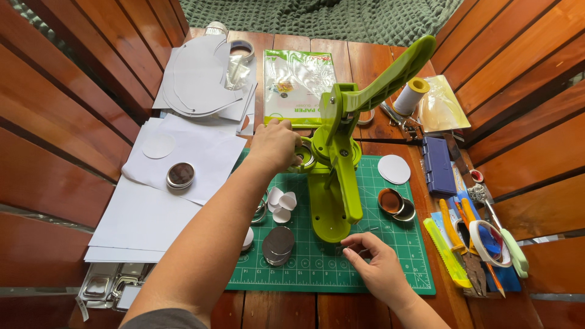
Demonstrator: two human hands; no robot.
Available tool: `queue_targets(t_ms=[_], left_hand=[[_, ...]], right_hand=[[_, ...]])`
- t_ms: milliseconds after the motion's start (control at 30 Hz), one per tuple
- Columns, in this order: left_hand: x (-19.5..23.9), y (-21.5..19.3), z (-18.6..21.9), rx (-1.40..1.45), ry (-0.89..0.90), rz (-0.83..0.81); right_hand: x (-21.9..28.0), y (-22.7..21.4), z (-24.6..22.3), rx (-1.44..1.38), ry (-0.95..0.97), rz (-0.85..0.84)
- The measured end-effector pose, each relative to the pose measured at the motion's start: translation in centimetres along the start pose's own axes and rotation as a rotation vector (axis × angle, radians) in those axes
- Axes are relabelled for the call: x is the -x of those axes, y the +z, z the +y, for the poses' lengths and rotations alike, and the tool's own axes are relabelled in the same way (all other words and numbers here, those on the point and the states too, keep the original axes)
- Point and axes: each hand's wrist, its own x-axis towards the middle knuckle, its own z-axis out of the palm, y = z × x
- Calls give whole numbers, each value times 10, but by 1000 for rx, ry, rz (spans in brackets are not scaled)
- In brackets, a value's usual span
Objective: The person uses a green manual badge-making press to assemble circular badges. They place a printed circular image into the press, add a metal backing, and operate the lever to press the components together. The finished badge is removed and inspected before repeating the process with another image.
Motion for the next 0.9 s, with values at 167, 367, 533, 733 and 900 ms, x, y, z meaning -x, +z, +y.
queue_targets(t_ms=[167, 367, 533, 733, 900], left_hand=[[5, -2, 1, 135, 4, -7], [19, 22, -20, 433, -51, 278], [105, 21, -32, 416, -123, 179], [167, 57, -57, 475, -253, 144], [185, 70, -67, 625, -379, 187]], right_hand=[[-3, 4, -9, 43, -33, -7], [-28, 39, -25, 263, -248, -195], [-54, 89, -37, 324, -479, -288], [-75, 146, -55, 429, -691, -288], [-80, 166, -63, 553, -711, -391]])
